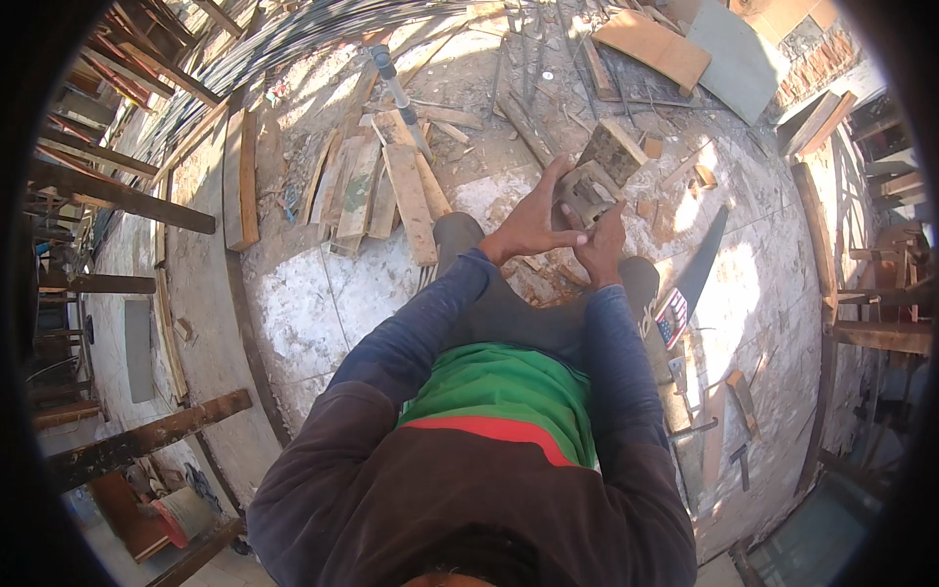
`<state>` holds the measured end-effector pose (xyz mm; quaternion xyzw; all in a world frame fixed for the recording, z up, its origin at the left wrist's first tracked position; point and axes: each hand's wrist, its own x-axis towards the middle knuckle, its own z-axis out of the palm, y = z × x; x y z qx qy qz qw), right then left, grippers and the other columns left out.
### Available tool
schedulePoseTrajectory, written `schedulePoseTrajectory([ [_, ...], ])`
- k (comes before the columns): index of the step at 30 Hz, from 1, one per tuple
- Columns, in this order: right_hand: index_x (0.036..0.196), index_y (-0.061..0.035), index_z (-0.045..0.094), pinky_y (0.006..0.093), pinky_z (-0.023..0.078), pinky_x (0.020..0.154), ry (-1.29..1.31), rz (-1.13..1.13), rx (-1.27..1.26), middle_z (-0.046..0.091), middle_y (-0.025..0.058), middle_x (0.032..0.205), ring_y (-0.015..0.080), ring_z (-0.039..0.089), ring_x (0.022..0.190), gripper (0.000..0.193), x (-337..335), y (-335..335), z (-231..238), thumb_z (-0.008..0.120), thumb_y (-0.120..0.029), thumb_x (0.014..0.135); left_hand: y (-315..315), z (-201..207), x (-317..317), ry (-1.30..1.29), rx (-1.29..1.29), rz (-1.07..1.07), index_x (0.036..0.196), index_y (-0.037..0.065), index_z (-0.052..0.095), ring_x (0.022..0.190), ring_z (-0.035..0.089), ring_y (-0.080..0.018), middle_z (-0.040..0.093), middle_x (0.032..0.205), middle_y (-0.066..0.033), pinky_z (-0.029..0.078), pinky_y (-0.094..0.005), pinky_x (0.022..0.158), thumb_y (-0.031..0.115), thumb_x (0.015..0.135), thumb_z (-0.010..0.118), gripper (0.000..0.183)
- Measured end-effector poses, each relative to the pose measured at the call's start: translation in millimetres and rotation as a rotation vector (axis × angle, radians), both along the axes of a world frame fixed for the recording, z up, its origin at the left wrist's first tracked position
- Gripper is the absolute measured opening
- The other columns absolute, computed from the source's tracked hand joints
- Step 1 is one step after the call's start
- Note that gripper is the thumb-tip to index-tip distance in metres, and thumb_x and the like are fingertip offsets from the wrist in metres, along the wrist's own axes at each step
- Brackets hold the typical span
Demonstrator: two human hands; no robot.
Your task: The person sits on the floor and uses a hand saw to cut a piece of wood, then uses a hammer to split the cut piece into smaller sections. The person handles the wood and tools directly without additional machinery.
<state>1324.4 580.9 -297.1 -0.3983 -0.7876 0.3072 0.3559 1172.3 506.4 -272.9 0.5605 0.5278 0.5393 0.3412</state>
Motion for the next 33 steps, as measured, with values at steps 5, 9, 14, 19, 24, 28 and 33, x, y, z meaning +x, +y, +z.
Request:
schedulePoseTrajectory([
  [5,0.142,0.0071,0.034,0.0397,0.043,0.103,0.270,-0.127,0.086,0.051,0.0241,0.137,0.0322,0.053,0.124,0.079,16.4,-1.4,54.8,0.077,-0.030,0.087,-27.0,-25.7,-5.7,0.434,-0.055,0.125,0.155,0.004,0.015,0.145,0.025,-0.0395,0.026,0.154,-0.0278,0.022,-0.0547,0.118,0.047,0.065,0.086,0.123],
  [9,0.144,0.0059,0.031,0.0413,0.039,0.108,0.323,-0.210,0.116,0.045,0.0233,0.140,0.0304,0.047,0.130,0.077,52.5,0.5,93.4,0.076,-0.025,0.089,-67.0,-79.9,-38.1,0.759,-0.403,0.643,0.154,0.004,0.020,0.145,0.021,-0.0442,0.025,0.154,-0.0263,0.019,-0.0626,0.116,0.044,0.074,0.079,0.107],
  [14,0.149,0.0018,0.026,0.0424,0.040,0.110,0.498,-0.295,0.097,0.042,0.0217,0.145,0.0291,0.046,0.131,0.077,84.5,-21.9,129.9,0.072,-0.021,0.092,-115.2,-150.4,-99.0,-0.198,-0.837,1.003,0.139,-0.001,0.040,0.126,0.049,-0.0409,0.044,0.142,-0.0254,0.043,-0.0500,0.100,0.020,0.078,0.080,0.075],
  [19,0.147,0.0022,0.030,0.0423,0.042,0.108,0.442,-0.447,0.063,0.045,0.0204,0.143,0.0280,0.049,0.129,0.070,118.7,-41.0,127.7,0.068,-0.026,0.095,-131.7,-236.9,-106.4,-0.372,-0.221,1.106,0.129,-0.004,0.046,0.108,0.062,-0.0317,0.063,0.118,-0.0217,0.047,-0.0378,0.094,0.009,0.085,0.074,0.054],
  [24,0.146,0.0034,0.032,0.0421,0.042,0.106,0.413,-0.520,0.054,0.047,0.0205,0.141,0.0273,0.051,0.126,0.067,122.7,-68.5,133.5,0.066,-0.026,0.096,-106.8,-238.3,-154.7,-0.242,-0.158,0.962,0.130,-0.006,0.047,0.106,0.062,-0.0370,0.064,0.114,-0.0259,0.046,-0.0406,0.093,0.026,0.098,0.059,0.047],
  [28,0.144,0.0033,0.034,0.0415,0.044,0.105,0.422,-0.553,0.072,0.048,0.0203,0.139,0.0277,0.051,0.125,0.065,115.3,-72.6,126.2,0.066,-0.026,0.096,-73.5,-241.2,-183.4,-0.052,-0.543,1.123,0.115,-0.007,0.056,0.110,0.059,-0.0469,0.063,0.117,-0.0301,0.046,-0.0478,0.093,0.034,0.099,0.052,0.045],
  [33,0.142,0.0027,0.037,0.0396,0.047,0.103,0.426,-0.581,0.056,0.052,0.0191,0.134,0.0275,0.055,0.121,0.065,118.0,-87.4,151.6,0.070,-0.026,0.093,-65.5,-229.1,-188.3,0.367,-1.106,0.849,0.105,0.005,0.073,0.103,0.068,-0.0369,0.071,0.107,-0.0199,0.054,-0.0471,0.086,0.039,0.088,0.064,0.039],
])
